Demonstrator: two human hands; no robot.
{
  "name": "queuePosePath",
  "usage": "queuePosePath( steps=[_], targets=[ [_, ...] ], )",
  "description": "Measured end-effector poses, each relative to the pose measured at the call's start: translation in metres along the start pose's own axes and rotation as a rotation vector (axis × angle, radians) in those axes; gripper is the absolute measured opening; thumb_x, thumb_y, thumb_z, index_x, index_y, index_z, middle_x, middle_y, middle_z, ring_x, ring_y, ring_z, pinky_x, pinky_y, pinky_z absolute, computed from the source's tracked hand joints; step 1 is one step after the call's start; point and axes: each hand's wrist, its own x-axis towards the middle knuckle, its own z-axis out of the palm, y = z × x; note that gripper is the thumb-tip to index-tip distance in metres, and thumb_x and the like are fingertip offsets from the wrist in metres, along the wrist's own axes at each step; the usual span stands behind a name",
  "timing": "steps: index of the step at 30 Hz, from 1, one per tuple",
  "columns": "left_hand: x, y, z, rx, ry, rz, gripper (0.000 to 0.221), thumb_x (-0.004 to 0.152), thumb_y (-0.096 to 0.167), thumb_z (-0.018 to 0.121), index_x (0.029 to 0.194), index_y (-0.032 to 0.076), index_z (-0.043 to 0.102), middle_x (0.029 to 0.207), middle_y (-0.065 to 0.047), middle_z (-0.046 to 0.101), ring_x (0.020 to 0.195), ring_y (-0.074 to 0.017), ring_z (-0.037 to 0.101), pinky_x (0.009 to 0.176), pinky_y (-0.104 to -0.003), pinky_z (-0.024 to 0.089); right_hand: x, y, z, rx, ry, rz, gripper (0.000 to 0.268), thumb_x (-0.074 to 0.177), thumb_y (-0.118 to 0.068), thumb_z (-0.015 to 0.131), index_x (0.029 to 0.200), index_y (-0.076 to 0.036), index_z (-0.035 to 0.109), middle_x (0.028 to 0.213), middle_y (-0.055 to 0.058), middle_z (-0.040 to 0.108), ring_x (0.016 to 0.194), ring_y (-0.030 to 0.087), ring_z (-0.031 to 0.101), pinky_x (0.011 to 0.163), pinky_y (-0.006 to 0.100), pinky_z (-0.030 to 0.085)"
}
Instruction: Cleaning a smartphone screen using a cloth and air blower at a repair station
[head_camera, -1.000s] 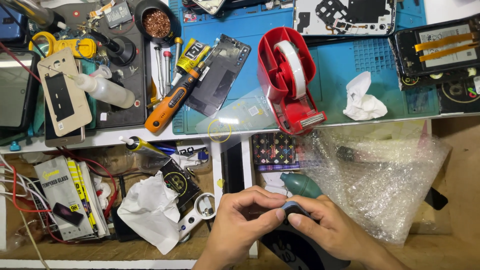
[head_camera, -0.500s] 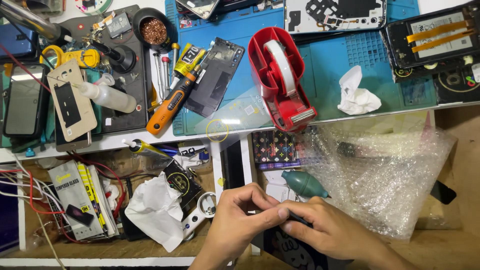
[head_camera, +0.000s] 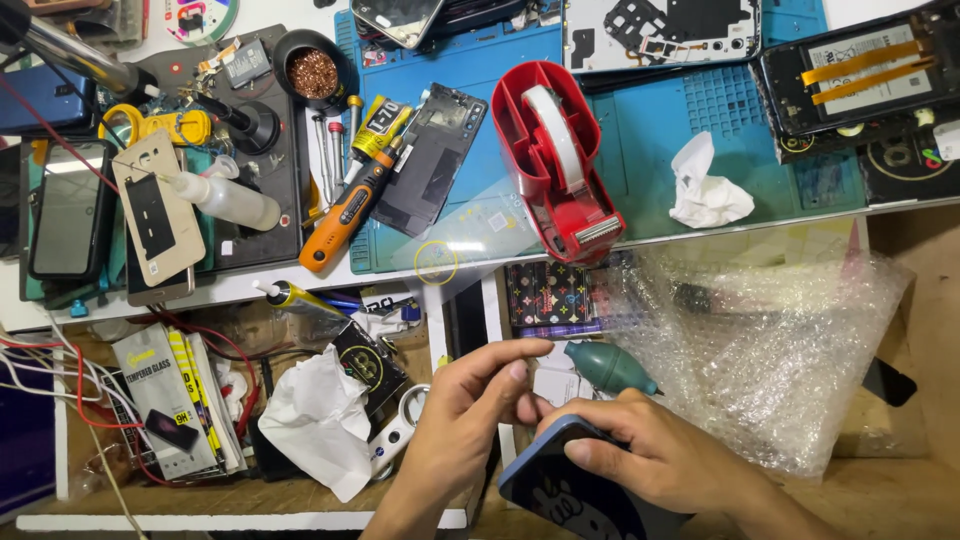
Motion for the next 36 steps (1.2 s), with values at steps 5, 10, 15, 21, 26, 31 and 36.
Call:
queuePosePath(
  steps=[5,10,15,21,26,31,36],
  targets=[
    [-0.021,0.011,0.000,0.265,-0.111,0.394,0.037,0.101,0.022,0.058,0.134,0.004,0.065,0.107,-0.016,0.074,0.098,-0.0209,0.073,0.086,-0.032,0.063,-0.007,0.017,0.005,-0.035,0.036,0.067,0.052,0.099,-0.058,0.040,0.113,-0.022,0.074,0.087,-0.008,0.076,0.073,0.012,0.067,0.075,0.030,0.046],
    [0.002,0.020,0.024,0.518,-0.100,0.535,0.013,0.094,0.012,0.066,0.100,0.008,0.077,0.097,-0.006,0.077,0.089,-0.0157,0.072,0.078,-0.028,0.054,-0.003,0.021,0.005,0.000,0.101,-0.170,0.050,0.104,-0.047,0.047,0.120,-0.005,0.069,0.109,0.006,0.080,0.098,0.021,0.076,0.084,0.036,0.054],
    [0.060,0.031,0.041,0.031,0.297,0.381,0.024,0.101,0.014,0.056,0.120,0.005,0.066,0.069,-0.007,0.057,0.048,-0.0130,0.055,0.041,-0.023,0.047,-0.021,0.032,-0.010,0.611,0.540,0.091,0.038,0.097,-0.031,0.061,0.115,0.002,0.070,0.085,0.009,0.068,0.072,0.014,0.064,0.060,0.025,0.051],
    [0.067,0.058,0.075,0.020,0.251,0.096,0.029,0.093,0.034,0.067,0.097,0.006,0.075,0.066,-0.007,0.061,0.048,-0.0102,0.037,0.043,-0.025,0.038,-0.028,0.024,-0.042,0.713,1.135,0.033,0.043,0.098,-0.026,0.057,0.132,0.000,0.064,0.126,0.016,0.072,0.116,0.026,0.068,0.098,0.036,0.054],
    [0.108,0.024,0.074,-0.154,0.354,0.213,0.030,0.084,0.025,0.082,0.098,-0.001,0.077,0.079,-0.010,0.059,0.053,-0.0162,0.059,0.049,-0.040,0.066,-0.028,0.046,-0.049,0.515,1.165,-0.250,0.033,0.106,-0.022,0.059,0.128,0.001,0.066,0.107,0.022,0.074,0.098,0.024,0.071,0.090,0.044,0.058],
    [0.097,0.030,0.090,-0.283,0.368,0.277,0.023,0.090,0.019,0.077,0.096,-0.003,0.075,0.082,-0.008,0.061,0.058,-0.0199,0.069,0.055,-0.039,0.067,-0.025,0.063,-0.053,0.461,1.204,-0.270,0.032,0.107,-0.022,0.059,0.131,-0.003,0.066,0.111,0.017,0.074,0.101,0.020,0.070,0.093,0.041,0.058],
    [0.099,0.003,0.097,-0.063,0.494,0.460,0.017,0.083,0.025,0.087,0.079,0.009,0.083,0.082,-0.006,0.066,0.064,-0.0099,0.063,0.053,-0.028,0.058,-0.026,0.082,-0.056,0.471,1.180,-0.390,0.036,0.107,-0.026,0.058,0.133,-0.002,0.065,0.107,0.020,0.075,0.097,0.023,0.072,0.089,0.046,0.059]
  ],
)
